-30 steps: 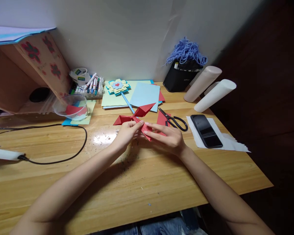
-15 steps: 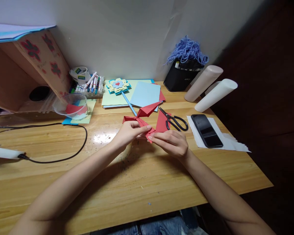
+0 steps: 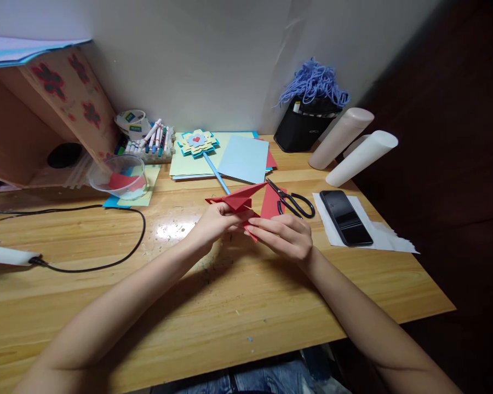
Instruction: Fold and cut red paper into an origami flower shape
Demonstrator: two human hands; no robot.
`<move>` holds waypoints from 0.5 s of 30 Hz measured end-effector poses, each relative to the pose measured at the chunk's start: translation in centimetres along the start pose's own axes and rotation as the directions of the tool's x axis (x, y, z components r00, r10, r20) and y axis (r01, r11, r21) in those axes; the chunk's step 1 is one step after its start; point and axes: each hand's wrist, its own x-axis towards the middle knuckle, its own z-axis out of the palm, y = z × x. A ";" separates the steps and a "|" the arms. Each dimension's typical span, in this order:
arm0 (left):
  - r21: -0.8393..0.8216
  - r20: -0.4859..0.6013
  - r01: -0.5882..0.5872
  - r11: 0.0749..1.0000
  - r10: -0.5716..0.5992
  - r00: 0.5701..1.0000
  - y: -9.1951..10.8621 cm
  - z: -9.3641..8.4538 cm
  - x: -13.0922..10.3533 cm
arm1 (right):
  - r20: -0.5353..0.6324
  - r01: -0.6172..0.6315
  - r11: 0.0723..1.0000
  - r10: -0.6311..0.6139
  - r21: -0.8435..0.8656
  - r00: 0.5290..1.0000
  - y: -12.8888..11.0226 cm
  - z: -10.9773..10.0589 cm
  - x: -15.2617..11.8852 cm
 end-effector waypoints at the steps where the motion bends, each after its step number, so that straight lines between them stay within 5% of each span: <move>1: -0.017 -0.003 0.011 1.000 -0.011 1.000 -0.1 -0.1 0.1 | -0.002 -0.021 1.000 0.021 0.001 1.000 0.0 0.1 -0.1; 7: -0.138 0.005 0.103 0.985 -0.103 0.995 -0.5 -0.4 0.4 | 0.098 -0.150 0.970 0.133 0.193 0.986 0.4 0.7 -1.3; 15: -0.088 -0.118 0.026 0.996 -0.036 0.992 -0.8 0.0 0.5 | 0.082 -0.387 0.897 0.378 0.213 0.922 -0.5 1.4 -0.4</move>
